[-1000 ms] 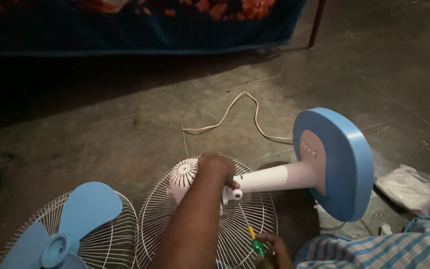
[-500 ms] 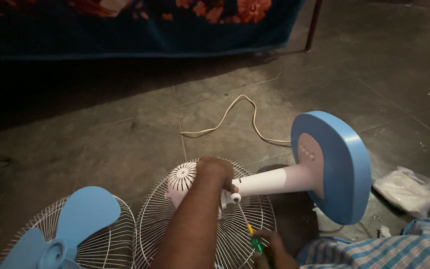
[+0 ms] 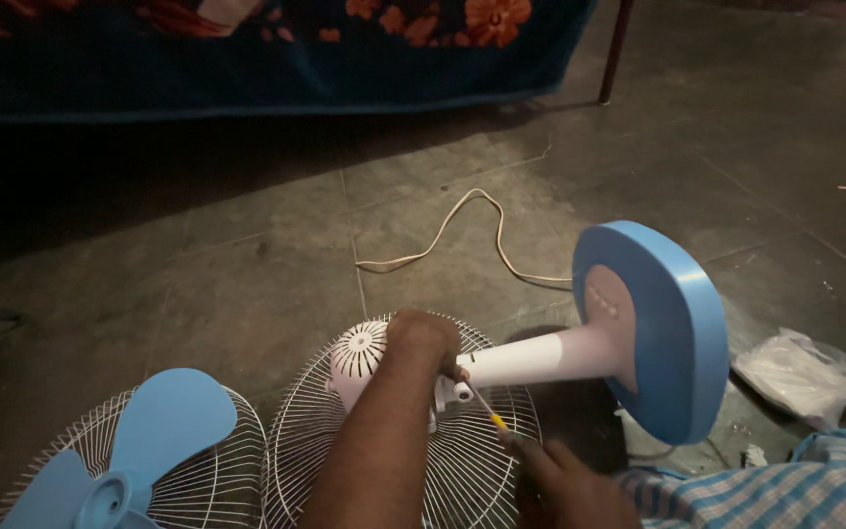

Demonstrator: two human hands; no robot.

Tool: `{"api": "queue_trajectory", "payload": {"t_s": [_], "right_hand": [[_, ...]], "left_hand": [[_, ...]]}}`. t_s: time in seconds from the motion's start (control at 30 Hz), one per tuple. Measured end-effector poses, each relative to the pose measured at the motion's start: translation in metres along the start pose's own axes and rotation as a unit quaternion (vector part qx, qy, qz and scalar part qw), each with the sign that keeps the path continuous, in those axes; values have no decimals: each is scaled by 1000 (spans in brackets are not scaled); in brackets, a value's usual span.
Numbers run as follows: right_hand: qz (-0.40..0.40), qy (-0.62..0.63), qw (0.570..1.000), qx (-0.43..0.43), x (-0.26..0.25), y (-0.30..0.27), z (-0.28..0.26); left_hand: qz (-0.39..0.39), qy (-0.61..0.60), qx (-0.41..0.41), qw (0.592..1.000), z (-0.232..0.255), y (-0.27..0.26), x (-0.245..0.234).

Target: The person assembles an electric fan by attaching the motor housing to the stand and securing it with a screwdriver. They then pick up the fan blade and cage, preparing to install them.

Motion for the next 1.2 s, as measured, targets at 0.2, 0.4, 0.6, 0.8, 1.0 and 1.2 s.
{"api": "queue_trajectory", "payload": {"t_s": [0.2,0.4,0.6,0.8,1.0,1.2], "right_hand": [[83,7,994,-65,-12,-7,-10],[165,41,980,-100,-20,-11,-10],[105,75,991,-38,-32,-25,-23],[92,72,993,-17,-48,-34,-38],[69,11,997,17,-28,-23,-24],[28,329,940,88,37,14,4]], "left_hand": [[3,3,5,1000,4,0,-5],[11,-9,-1,1000,-4,2,-2],[13,-5,1,1000,0,-2,0],[10,-16,-7,1000,-1,-5,-5],[15,-7,0,1000,-1,-4,-1],[23,0,0,1000,2,-3,-1]]}}
Point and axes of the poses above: each hand's wrist, its own y-axis towards the middle knuckle, its own x-axis out of the palm, z = x × y, the point moved 8 cm from there along y, towards the middle knuckle
